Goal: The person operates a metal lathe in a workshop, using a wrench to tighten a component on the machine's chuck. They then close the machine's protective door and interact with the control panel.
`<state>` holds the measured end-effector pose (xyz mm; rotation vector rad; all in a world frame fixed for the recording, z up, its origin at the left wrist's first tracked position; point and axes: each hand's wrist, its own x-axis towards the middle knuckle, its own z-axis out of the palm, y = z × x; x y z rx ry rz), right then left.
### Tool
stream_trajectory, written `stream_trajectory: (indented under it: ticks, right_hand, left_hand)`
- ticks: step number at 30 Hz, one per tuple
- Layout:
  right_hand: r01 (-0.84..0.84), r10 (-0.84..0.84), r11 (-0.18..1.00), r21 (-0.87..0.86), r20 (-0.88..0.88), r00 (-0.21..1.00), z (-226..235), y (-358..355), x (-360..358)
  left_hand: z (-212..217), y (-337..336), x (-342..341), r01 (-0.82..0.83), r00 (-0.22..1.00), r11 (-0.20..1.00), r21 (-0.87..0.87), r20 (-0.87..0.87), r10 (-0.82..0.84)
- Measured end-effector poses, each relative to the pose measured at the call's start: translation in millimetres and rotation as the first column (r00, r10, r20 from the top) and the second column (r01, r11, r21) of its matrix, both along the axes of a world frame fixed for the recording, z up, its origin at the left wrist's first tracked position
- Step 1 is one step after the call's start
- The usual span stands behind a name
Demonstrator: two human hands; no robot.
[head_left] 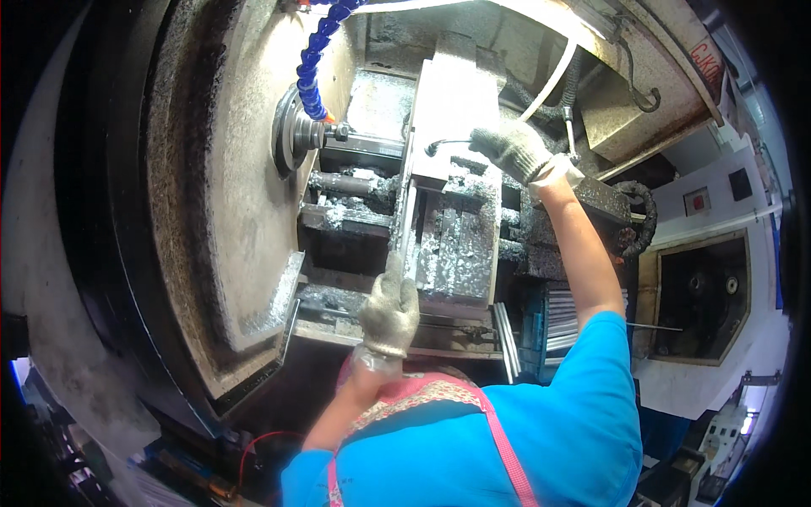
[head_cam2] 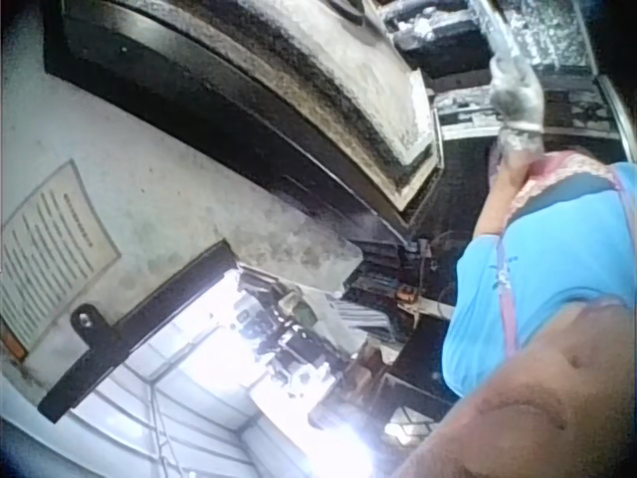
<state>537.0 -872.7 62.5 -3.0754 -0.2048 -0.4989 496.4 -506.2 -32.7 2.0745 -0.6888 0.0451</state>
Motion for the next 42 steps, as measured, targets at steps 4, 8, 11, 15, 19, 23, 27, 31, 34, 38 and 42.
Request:
stream_trajectory:
  ticks: [4,8,11,15,19,23,27,31,34,38,42]
  right_hand:
    - [0.038,-0.038,0.999,-0.013,0.007,0.999,3.4,3.7,3.8]
    - [0.049,-0.049,0.999,0.007,0.041,0.998,2.6,5.8,2.1]
    - [0.052,-0.052,0.999,0.009,0.011,0.999,1.0,6.0,0.6]
    - [0.038,-0.039,0.997,0.066,0.004,0.999,-8.3,8.5,-3.7]
    - [0.144,-0.123,0.972,0.185,-0.122,0.985,-9.0,20.4,-13.8]
    - [0.190,-0.157,0.955,0.228,-0.156,0.975,3.2,36.3,-17.4]
    - [0.209,-0.176,0.942,0.264,-0.141,0.974,4.6,40.4,-19.6]
    - [0.209,-0.181,0.940,0.270,-0.124,0.976,-2.6,37.8,-21.8]
    - [0.245,-0.212,0.944,0.221,-0.161,0.964,-2.4,38.7,-22.1]
    - [0.330,-0.273,0.914,0.237,-0.244,0.931,7.9,53.2,-21.0]
    - [0.378,-0.307,0.867,0.325,-0.250,0.918,-12.6,48.7,-28.7]
  left_hand:
    - [-1.9,0.5,-0.6,0.004,0.999,1.000,-0.019,-0.051,-0.005]
    - [-1.8,-1.2,-0.4,-0.015,0.999,1.000,-0.017,0.033,0.016]
    - [0.4,-0.7,-1.6,-0.015,1.000,1.000,-0.016,-0.016,0.015]
    - [-0.1,-0.7,-1.8,-0.015,0.999,1.000,-0.013,-0.036,0.015]
    - [-3.7,-0.5,-2.0,-0.019,0.999,1.000,-0.016,-0.048,0.019]
    - [-3.6,-0.1,-0.6,-0.019,0.999,1.000,-0.006,-0.028,0.018]
    - [-4.7,-0.4,-0.9,-0.014,1.000,1.000,-0.001,-0.026,0.014]
    - [-5.2,0.0,-1.1,-0.004,0.999,1.000,0.006,-0.052,0.004]
    - [-3.4,-0.1,-1.1,-0.001,0.999,1.000,0.003,-0.048,0.001]
    - [-2.1,1.6,-0.3,0.003,0.999,1.000,-0.009,-0.036,-0.003]
    - [-1.1,1.2,-0.2,0.016,0.999,1.000,-0.017,-0.029,-0.016]
